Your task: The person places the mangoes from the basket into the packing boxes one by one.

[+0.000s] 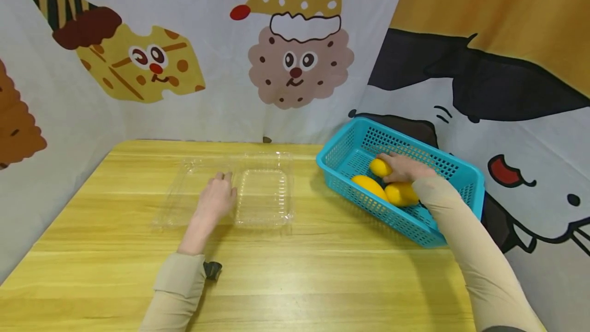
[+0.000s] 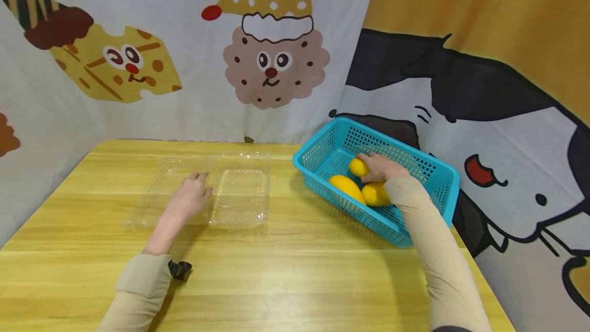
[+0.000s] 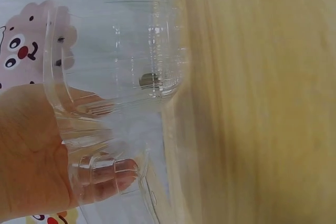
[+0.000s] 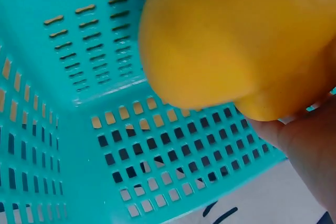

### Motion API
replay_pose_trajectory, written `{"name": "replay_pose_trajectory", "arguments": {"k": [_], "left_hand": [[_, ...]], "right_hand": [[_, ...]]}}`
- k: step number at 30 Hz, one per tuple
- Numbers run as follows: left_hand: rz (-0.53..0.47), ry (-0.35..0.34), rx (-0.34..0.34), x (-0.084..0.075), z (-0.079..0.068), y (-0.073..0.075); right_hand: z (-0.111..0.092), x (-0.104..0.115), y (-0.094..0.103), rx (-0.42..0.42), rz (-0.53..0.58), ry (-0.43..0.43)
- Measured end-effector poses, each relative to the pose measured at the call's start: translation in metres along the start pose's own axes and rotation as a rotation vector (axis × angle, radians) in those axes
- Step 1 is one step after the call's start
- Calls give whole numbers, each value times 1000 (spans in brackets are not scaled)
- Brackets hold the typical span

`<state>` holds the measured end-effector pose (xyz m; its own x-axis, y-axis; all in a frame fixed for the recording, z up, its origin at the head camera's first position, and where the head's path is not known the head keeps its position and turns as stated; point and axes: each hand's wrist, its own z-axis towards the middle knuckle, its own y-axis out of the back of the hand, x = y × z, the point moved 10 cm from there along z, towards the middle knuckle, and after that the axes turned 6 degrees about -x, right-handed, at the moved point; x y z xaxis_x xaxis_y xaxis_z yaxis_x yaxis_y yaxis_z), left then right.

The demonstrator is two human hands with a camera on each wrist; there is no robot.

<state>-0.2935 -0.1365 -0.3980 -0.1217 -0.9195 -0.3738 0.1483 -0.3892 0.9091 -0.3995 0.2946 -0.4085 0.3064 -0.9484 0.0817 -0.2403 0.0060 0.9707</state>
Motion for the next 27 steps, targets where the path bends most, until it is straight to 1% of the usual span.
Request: {"name": "replay_pose_trajectory", "arguments": {"k": [3,6,11,14,20,24,27], "left_hand": [[3,-2,-10,1,1,-1],[8,-3,-14,3,2,-2],[3,3,-12,3,1,-2],[3,7,-6,3,1,-3],[0,7,0,2,1,-3],[2,-1,-9,2,1,-3],[4,-3,-16,2,1,-3]], "right_hand": [[-1,3,15,-62,8,4],[-3,8,33,-119,40,13],[-6,15,55,-180,79,10],[-7,22,67,-223,82,12],[-11,45,91,-295,95,14],[-12,65,103,-322,112,22],[-11,85,112,-350,121,52]]}}
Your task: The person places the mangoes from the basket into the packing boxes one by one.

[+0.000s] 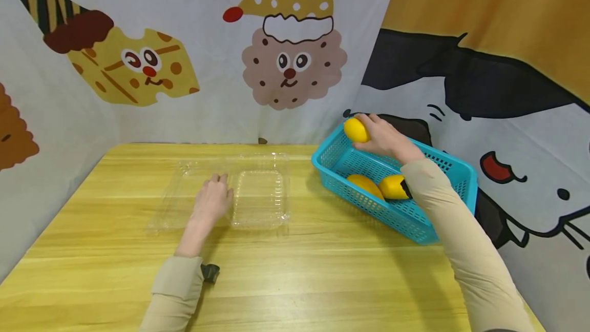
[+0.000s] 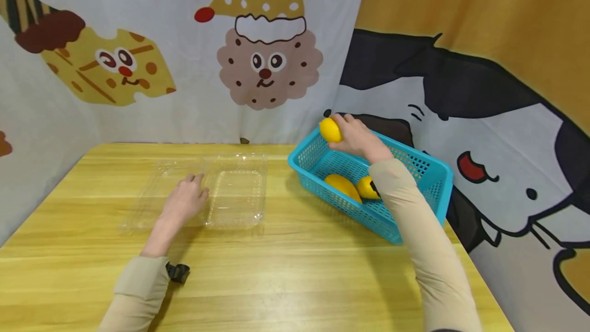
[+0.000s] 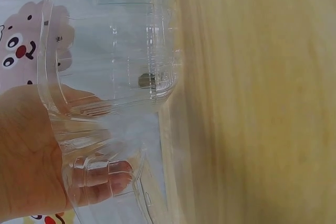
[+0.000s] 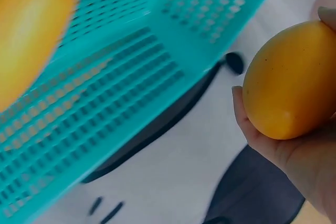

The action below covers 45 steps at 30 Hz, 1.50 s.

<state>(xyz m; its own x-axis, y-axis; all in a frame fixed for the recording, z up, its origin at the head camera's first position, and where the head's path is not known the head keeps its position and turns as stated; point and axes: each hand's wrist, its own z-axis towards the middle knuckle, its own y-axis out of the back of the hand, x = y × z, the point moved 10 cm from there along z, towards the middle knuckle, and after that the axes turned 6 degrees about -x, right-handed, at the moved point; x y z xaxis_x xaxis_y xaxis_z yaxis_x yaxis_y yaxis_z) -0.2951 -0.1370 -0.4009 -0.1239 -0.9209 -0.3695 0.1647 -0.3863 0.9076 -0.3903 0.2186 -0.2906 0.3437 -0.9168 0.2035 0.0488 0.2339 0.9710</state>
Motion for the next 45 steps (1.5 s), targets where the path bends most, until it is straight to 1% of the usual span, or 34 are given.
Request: {"name": "replay_pose_trajectory", "arguments": {"k": [6,12,16,20,25,29,34,36,40,42,45], "left_hand": [[9,1,-11,0,-1,1],[17,-2,-28,1,-2,1],[20,-6,-37,1,-2,1],[27,-11,-38,0,-2,2],[22,0,-27,0,-2,1],[24,4,-25,-1,-1,1],[40,8,-20,-1,-1,2],[44,9,-16,-1,-1,1],[45,8,-7,0,0,0],[44,11,-4,0,0,-1],[43,17,0,1,0,-1]], "right_hand": [[10,49,4,-36,39,74],[22,97,-3,-47,98,108],[29,126,-17,-41,132,115],[34,152,-36,-13,162,125],[39,180,-60,25,178,126],[41,194,-85,77,175,100],[42,200,-122,193,134,29],[42,201,-134,229,114,5],[38,205,-151,293,82,-17],[35,206,-158,324,91,-29],[32,207,-167,345,94,-47]]}}
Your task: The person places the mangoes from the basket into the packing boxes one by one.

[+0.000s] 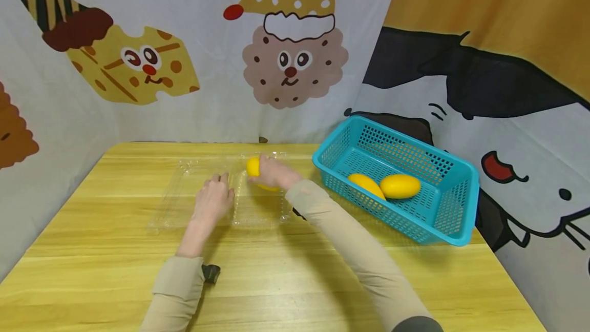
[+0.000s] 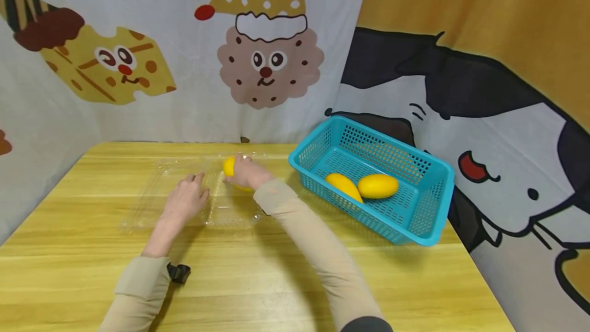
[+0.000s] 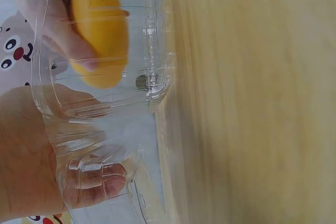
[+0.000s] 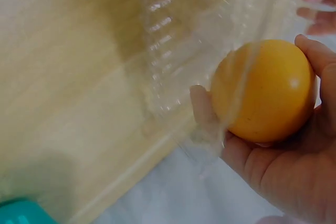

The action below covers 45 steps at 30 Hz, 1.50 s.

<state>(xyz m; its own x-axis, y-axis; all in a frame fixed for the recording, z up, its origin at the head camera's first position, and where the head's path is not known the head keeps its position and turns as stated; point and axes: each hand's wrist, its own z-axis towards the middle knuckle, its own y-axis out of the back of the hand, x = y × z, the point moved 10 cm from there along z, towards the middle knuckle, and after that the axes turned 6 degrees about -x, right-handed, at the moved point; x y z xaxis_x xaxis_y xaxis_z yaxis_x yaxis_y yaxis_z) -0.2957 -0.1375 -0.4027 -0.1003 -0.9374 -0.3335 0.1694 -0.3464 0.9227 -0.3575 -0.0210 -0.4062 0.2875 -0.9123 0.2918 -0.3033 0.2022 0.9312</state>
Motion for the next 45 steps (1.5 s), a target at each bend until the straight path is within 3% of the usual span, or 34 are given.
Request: {"name": "replay_pose_trajectory", "arguments": {"k": [10,17,27,35,45], "left_hand": [[4,-5,-1,-2,0,1],[-1,-3,-16,-1,0,2],[5,-12,-12,1,0,0],[-2,-7,2,0,0,0],[-12,11,24,3,-1,-2]], "right_hand": [[-1,-5,-16,36,10,-45],[0,9,-14,41,75,46],[0,16,-7,47,116,98],[-5,16,9,44,113,166],[-19,5,52,-28,89,206]]}}
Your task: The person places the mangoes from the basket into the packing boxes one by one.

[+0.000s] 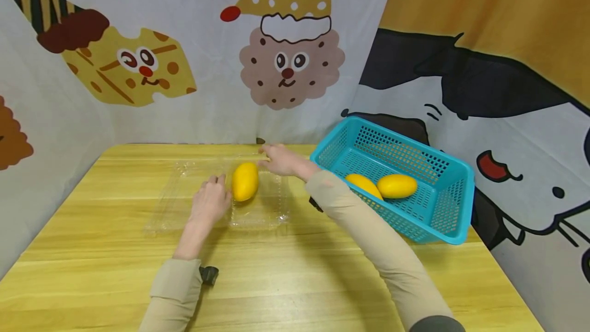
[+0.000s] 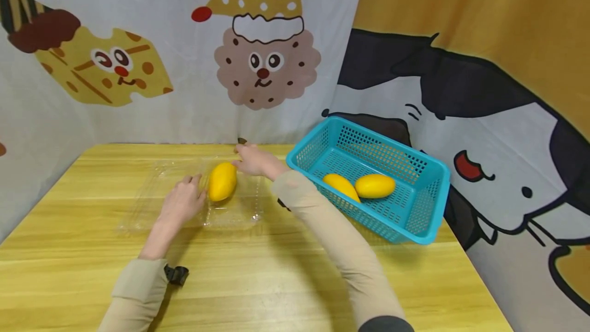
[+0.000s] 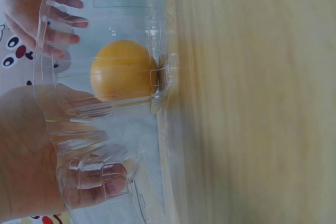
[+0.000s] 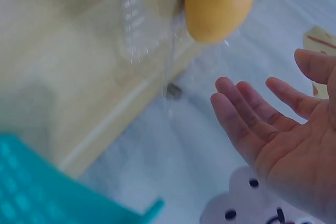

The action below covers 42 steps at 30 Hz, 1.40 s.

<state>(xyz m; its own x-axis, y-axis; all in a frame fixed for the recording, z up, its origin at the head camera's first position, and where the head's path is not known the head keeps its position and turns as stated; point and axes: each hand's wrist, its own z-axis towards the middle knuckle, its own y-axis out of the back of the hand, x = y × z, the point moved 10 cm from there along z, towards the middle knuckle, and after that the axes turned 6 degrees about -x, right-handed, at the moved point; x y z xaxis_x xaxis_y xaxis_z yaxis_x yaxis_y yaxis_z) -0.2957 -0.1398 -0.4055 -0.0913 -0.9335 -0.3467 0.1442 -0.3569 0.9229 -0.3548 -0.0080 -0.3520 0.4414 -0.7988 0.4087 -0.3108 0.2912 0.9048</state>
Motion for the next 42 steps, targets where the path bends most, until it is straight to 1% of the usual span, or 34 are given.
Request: {"name": "replay_pose_trajectory", "arguments": {"k": [4,8,16,19,21,25,30,35,42], "left_hand": [[3,1,3,0,0,0],[5,-4,-7,0,0,1],[5,-13,-22,-1,0,1],[11,-17,-26,-1,0,1],[14,-18,-29,-2,0,2],[16,-22,-31,-3,0,2],[19,-25,-30,-3,-1,2],[19,-24,-33,-3,-1,3],[15,-23,-42,-1,-1,3]], "right_hand": [[-7,-6,23,-53,-9,19],[-19,-18,48,-91,-1,11],[-50,-59,92,-158,-25,-35],[-63,-77,104,-157,-48,-46],[-70,-90,108,-148,-70,-50],[-84,-119,108,-114,-104,-79],[-100,-154,99,-56,-170,-124],[-114,-187,83,57,-227,-194],[-139,-239,62,205,-304,-320]]}}
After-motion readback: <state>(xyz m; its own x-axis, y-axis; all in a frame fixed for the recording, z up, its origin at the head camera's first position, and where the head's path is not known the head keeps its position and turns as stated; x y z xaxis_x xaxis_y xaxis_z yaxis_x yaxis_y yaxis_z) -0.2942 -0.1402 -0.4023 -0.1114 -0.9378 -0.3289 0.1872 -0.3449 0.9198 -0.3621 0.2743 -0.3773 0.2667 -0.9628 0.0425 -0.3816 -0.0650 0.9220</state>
